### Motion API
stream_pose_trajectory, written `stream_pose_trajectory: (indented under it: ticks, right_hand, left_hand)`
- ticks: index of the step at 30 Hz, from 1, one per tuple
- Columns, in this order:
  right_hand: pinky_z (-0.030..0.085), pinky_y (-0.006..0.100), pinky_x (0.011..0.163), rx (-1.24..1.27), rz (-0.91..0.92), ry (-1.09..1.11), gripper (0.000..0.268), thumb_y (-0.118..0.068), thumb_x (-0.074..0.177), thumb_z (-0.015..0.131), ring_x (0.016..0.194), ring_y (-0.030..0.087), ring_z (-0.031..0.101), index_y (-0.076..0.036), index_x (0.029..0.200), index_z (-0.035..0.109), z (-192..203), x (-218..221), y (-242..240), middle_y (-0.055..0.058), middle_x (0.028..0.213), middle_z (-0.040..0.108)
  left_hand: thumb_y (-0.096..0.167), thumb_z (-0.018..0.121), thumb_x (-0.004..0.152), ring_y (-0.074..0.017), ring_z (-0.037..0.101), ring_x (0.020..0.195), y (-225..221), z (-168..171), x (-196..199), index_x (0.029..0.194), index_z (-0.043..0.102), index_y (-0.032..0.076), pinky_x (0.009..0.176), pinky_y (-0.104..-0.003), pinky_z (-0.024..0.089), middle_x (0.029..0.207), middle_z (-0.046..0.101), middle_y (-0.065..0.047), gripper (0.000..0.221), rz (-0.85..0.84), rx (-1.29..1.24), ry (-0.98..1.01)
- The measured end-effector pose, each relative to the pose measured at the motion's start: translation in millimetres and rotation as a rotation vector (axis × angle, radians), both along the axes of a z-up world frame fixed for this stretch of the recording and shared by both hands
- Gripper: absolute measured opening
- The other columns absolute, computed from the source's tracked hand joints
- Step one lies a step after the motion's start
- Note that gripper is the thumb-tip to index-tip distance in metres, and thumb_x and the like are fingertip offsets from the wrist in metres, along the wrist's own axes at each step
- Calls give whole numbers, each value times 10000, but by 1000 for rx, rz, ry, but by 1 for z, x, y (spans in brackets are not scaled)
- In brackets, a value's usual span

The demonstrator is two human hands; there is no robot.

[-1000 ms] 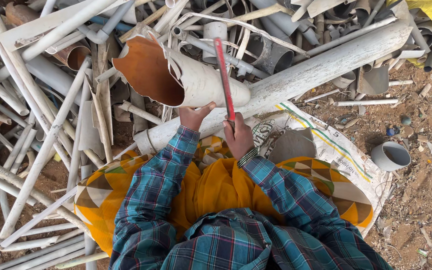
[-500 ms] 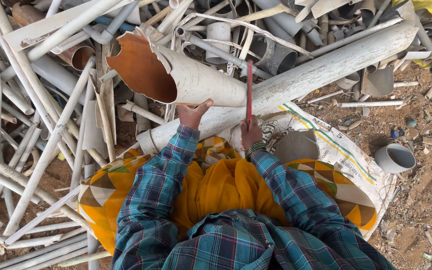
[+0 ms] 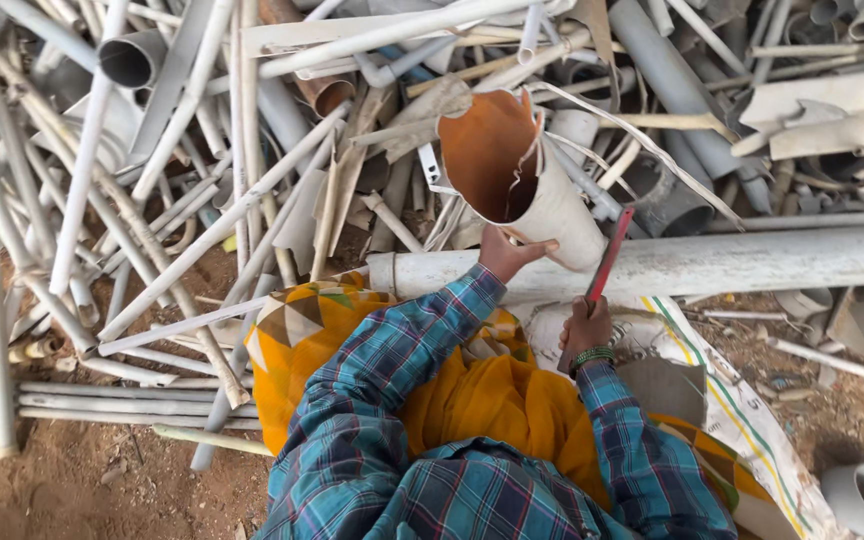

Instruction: The person is using a saw to cut through white plastic pipes while sitting on a pile of discarded conduits, rotating and repositioning the pipes by hand.

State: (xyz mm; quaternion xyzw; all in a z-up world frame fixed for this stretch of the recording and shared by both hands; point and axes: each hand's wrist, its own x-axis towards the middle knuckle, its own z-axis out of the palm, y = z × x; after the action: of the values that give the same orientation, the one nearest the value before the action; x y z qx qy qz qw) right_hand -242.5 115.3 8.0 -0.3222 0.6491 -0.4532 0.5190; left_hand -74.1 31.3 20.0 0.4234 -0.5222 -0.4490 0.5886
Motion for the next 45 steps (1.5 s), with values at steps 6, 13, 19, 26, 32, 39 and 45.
stream_pose_trajectory:
  ticks: [6, 13, 19, 26, 32, 39, 45]
  right_hand:
    - [410, 308, 371, -384, 147, 157, 171, -224, 1073, 511, 425, 127, 488, -67, 1142, 504, 21, 10, -1, 50, 618, 534]
    - [399, 319, 336, -18, 45, 78, 192, -237, 1047, 519, 384, 132, 472, -67, 1114, 460, 34, 9, -5, 63, 593, 505]
    - [416, 319, 369, -254, 131, 170, 189, -231, 1081, 517, 420, 132, 494, -55, 1138, 480, 13, 2, -2, 65, 620, 524]
    - [409, 328, 332, 0, 68, 55, 220, -231, 1052, 531, 390, 135, 487, -36, 1078, 432, 18, 7, -8, 70, 610, 506]
    - [429, 302, 372, -352, 155, 281, 198, -214, 1088, 522, 435, 130, 526, -26, 1117, 467, 17, 3, 3, 79, 647, 549]
    - [411, 339, 333, -92, 39, 224, 170, -189, 1043, 508, 397, 147, 494, -51, 1138, 481, 34, 10, 1, 60, 611, 506]
    - [446, 370, 396, -268, 84, 358, 203, -210, 1062, 512, 425, 160, 552, -41, 1171, 489, 5, 5, 6, 53, 620, 565]
  left_hand:
    - [221, 945, 677, -207, 703, 1108, 4, 11, -5, 1300, 606, -28, 998, -353, 571, 1212, 718, -142, 752, -19, -91, -5]
    - [281, 948, 677, -229, 714, 1134, 4, 22, -2, 1323, 589, -27, 1019, -367, 577, 1231, 719, -151, 800, 3, -72, -16]
    - [224, 939, 694, -227, 699, 1156, 4, 23, -1, 1357, 519, -24, 1023, -377, 578, 1256, 693, -162, 823, -35, -36, 53]
    - [160, 917, 728, -238, 678, 1172, 2, 18, -2, 1417, 409, -42, 1021, -374, 577, 1307, 646, -183, 880, 28, 8, 200]
    - [150, 895, 742, -242, 675, 1158, 0, 2, -13, 1403, 403, -43, 1017, -378, 571, 1295, 642, -202, 846, 39, 109, 309]
    - [112, 877, 767, -242, 683, 1109, -4, -5, -10, 1377, 440, -66, 979, -372, 581, 1250, 657, -211, 771, 93, 180, 411]
    - [100, 884, 784, -240, 618, 1163, 5, -24, -10, 1432, 410, -90, 1038, -372, 514, 1312, 603, -188, 825, 160, 220, 411]
